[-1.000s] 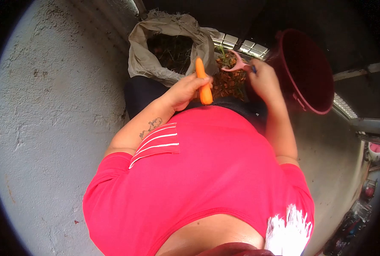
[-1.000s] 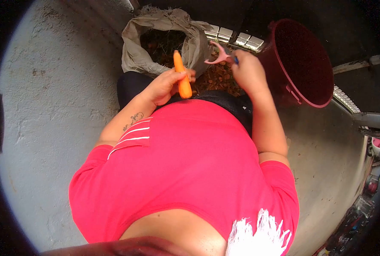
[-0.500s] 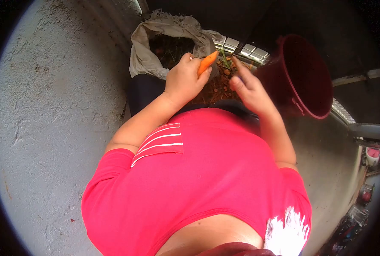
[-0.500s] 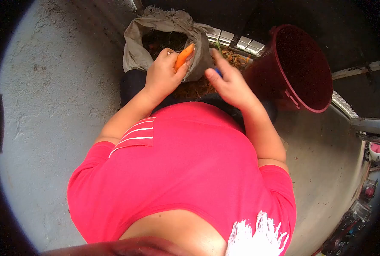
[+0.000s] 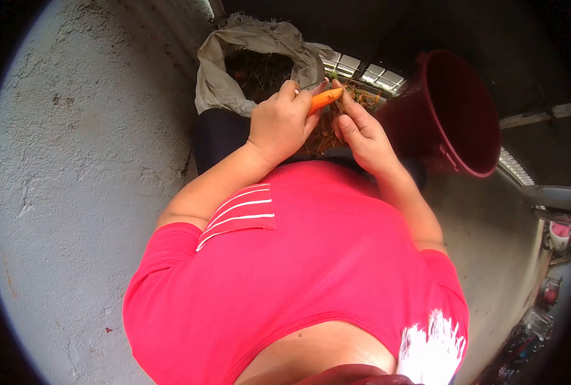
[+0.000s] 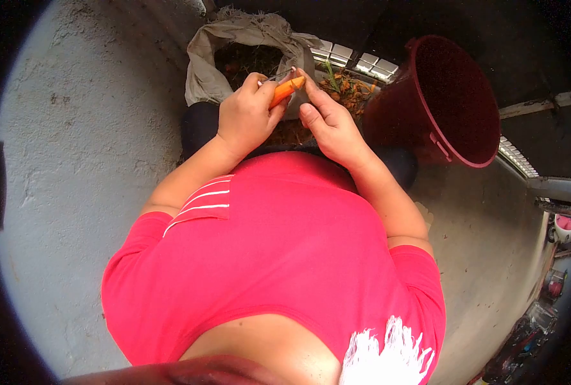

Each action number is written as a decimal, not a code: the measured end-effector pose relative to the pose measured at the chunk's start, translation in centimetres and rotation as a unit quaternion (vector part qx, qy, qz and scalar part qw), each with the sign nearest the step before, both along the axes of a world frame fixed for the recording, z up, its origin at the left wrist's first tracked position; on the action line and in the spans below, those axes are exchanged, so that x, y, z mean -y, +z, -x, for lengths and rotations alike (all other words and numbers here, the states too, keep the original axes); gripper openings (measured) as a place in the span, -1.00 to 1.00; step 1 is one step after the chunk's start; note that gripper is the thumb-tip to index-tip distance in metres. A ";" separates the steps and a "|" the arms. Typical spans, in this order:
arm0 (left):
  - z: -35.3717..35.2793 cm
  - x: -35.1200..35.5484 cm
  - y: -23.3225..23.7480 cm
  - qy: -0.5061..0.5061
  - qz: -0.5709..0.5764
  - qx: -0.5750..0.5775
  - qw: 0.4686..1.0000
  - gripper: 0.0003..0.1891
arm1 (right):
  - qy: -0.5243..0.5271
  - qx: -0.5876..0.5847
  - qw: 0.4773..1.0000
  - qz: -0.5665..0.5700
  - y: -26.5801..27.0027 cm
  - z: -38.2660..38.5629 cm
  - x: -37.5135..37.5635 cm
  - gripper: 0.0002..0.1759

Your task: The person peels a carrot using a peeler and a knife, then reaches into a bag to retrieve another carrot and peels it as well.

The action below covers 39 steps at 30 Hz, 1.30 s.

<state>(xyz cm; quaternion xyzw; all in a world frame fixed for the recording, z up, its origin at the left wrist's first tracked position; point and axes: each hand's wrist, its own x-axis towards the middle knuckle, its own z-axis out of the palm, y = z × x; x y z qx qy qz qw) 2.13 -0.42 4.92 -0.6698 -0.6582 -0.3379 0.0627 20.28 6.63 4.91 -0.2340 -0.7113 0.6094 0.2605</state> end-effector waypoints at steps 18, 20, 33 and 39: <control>-0.1 -0.1 -0.2 -0.037 0.037 0.006 0.999 -0.73 | -0.066 -0.092 0.985 0.134 -0.9 0.1 0.2 -0.49; 0.0 -0.3 -0.2 -0.047 0.071 0.030 0.996 -0.72 | -0.067 -0.087 0.981 0.158 -1.3 0.1 0.0 -0.50; 1.3 -1.8 -1.2 -0.159 0.190 0.280 0.928 -0.57 | -0.219 -0.016 0.891 0.397 -1.8 -1.4 -3.5 -0.59; 0.7 -2.3 -0.9 -0.146 0.211 0.530 0.808 -0.65 | -0.101 0.061 0.979 0.165 -2.0 0.0 -1.4 -0.46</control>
